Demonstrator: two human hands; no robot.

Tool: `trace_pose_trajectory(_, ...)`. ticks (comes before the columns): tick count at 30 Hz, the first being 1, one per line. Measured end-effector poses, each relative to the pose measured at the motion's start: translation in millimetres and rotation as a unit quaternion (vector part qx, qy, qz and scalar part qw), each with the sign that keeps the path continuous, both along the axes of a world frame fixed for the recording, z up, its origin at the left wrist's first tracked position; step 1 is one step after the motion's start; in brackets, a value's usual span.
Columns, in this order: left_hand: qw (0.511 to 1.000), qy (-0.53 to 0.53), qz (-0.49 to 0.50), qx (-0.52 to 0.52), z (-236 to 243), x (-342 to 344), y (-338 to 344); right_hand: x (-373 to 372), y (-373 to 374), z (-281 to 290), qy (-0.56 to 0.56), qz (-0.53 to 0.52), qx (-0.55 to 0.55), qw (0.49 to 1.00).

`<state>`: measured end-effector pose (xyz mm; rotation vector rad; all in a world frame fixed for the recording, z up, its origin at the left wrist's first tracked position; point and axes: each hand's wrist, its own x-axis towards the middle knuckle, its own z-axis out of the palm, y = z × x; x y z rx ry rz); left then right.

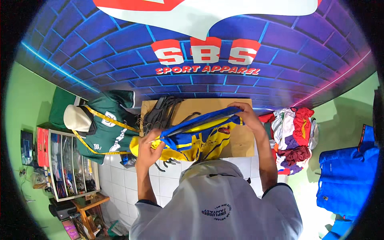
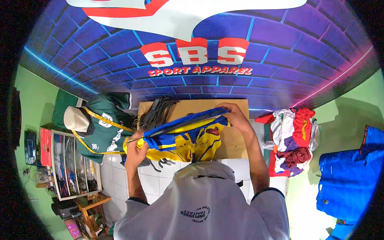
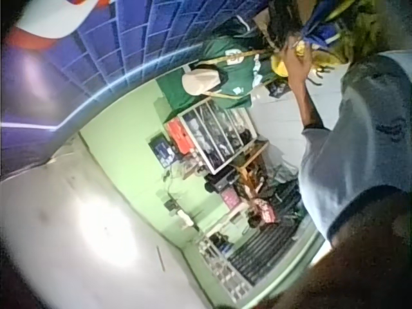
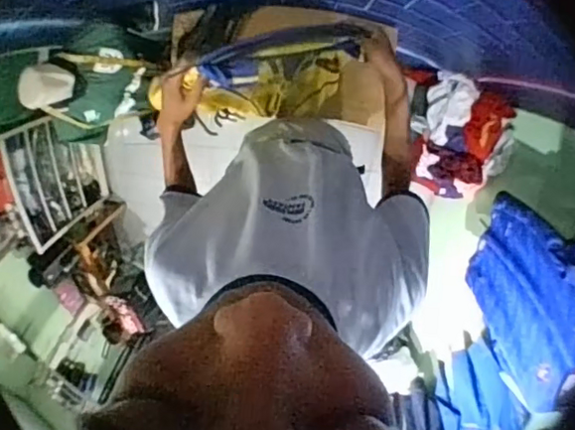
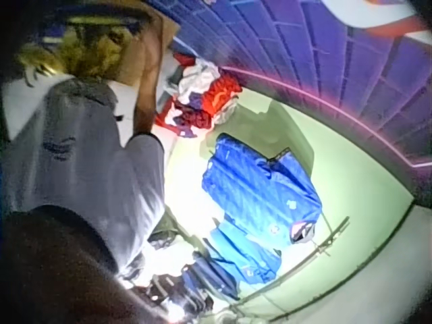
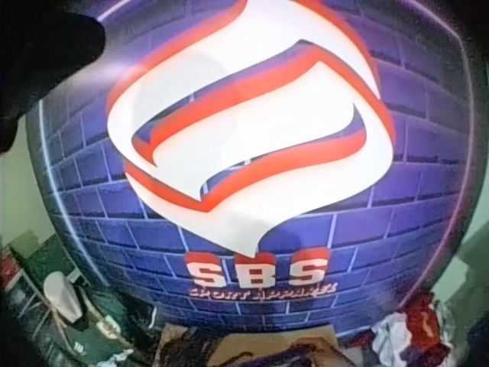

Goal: Folding a yellow and blue sports jersey on a workbench.

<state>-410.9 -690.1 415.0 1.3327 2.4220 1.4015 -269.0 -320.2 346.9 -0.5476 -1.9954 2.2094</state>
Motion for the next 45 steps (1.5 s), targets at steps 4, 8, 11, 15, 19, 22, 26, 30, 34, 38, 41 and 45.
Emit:
trace_pose_trajectory(4, 0.999, -0.033, -0.015, -0.017, 3.7, 0.6, -2.4, 7.2, 19.8, -13.0, 0.014, 0.038, -0.022, 0.999)
trace_pose_trajectory(8, 0.991, -0.039, -0.067, -0.113, 16.5, 0.9, -4.6, 12.3, 30.3, -14.6, -0.021, 0.061, 0.055, 0.996)
trace_pose_trajectory(11, 0.991, -0.037, -0.066, -0.113, 14.9, 0.4, -3.3, 8.6, 29.4, -18.4, -0.028, 0.043, 0.072, 0.996)
trace_pose_trajectory(15, 0.992, -0.042, -0.063, -0.105, 11.0, 0.0, -4.2, 8.1, 25.8, -17.9, -0.032, 0.022, 0.076, 0.996)
trace_pose_trajectory(19, 0.993, -0.065, -0.054, -0.080, 3.5, -1.5, -10.3, 12.0, 18.4, -6.2, -0.026, 0.014, 0.038, 0.999)
trace_pose_trajectory(22, 0.997, -0.068, -0.035, -0.020, -16.3, -11.2, -20.7, 2.0, 0.7, 16.0, -0.025, -0.007, 0.059, 0.998)
trace_pose_trajectory(26, 0.997, -0.081, 0.010, -0.001, -29.6, -12.4, -27.0, 1.1, 3.9, 6.6, -0.053, 0.003, 0.074, 0.996)
trace_pose_trajectory(30, 0.994, -0.093, 0.063, -0.015, -36.8, -9.3, -36.2, -0.3, -1.3, 4.6, -0.066, 0.003, 0.077, 0.995)
trace_pose_trajectory(34, 0.989, -0.088, 0.104, -0.052, -38.8, -7.8, -42.7, -1.8, -15.0, 15.1, -0.015, -0.051, 0.065, 0.996)
trace_pose_trajectory(38, 0.985, -0.137, 0.094, -0.043, -26.7, -6.9, -37.1, -2.7, -17.9, 21.4, -0.069, -0.101, -0.005, 0.992)
trace_pose_trajectory(41, 0.985, -0.134, 0.095, -0.049, -21.7, -8.0, -38.7, 1.1, -16.1, 18.8, -0.071, -0.094, -0.025, 0.993)
trace_pose_trajectory(45, 0.987, -0.123, 0.089, -0.058, -21.0, -11.4, -42.6, 8.8, -7.7, 14.3, -0.060, -0.058, -0.054, 0.995)
